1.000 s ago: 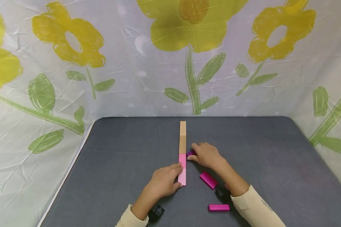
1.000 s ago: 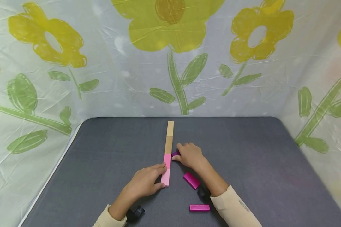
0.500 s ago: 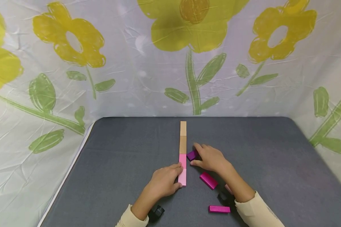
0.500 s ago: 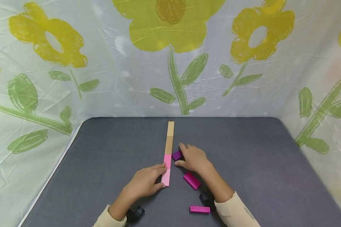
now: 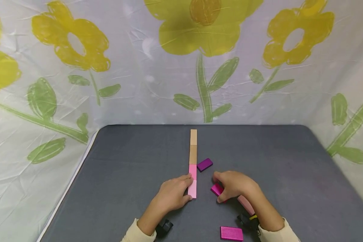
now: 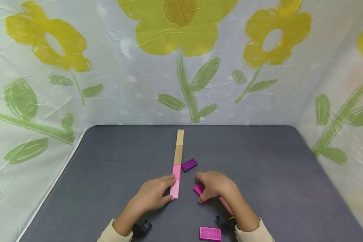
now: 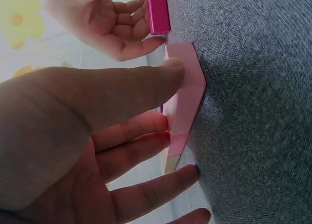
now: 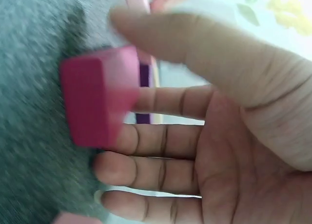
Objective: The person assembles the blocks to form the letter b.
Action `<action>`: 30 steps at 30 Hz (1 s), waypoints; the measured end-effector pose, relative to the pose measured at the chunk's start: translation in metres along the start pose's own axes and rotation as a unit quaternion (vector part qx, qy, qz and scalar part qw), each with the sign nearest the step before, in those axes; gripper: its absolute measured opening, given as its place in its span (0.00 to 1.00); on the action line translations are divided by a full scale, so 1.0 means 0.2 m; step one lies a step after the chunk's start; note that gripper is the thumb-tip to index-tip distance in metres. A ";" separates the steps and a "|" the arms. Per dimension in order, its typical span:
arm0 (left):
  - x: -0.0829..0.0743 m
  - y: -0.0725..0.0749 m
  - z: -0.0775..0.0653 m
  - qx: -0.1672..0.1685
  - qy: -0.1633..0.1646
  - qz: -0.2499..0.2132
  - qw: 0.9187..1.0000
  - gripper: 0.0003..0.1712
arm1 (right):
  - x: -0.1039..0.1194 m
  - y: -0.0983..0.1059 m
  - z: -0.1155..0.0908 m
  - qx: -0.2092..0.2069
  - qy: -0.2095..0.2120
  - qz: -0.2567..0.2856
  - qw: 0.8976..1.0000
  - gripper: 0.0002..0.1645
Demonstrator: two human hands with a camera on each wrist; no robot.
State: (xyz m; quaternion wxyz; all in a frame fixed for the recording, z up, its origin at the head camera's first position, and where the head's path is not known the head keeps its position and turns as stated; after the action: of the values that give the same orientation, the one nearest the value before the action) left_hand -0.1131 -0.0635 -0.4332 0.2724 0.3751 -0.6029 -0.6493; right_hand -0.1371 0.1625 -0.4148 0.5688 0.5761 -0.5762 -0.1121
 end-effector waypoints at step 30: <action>0.00 0.01 0.00 0.013 0.003 -0.013 1.000 0.31 | -0.19 0.04 0.12 -0.287 -0.025 -0.081 0.954 0.19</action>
State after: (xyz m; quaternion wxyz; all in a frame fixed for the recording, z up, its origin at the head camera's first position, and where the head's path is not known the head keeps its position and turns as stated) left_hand -0.1128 -0.0631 -0.4318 0.2612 0.3885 -0.6054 -0.6437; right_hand -0.1722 0.1825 -0.4368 0.6846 0.4302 -0.4852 -0.3327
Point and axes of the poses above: each hand's wrist, its own z-axis towards the middle knuckle, its own y-axis out of the back of the hand, x = y × z, the point moved 2 cm from there along z, towards the middle knuckle, and after that the axes turned 6 degrees about z, right-handed, at the moved point
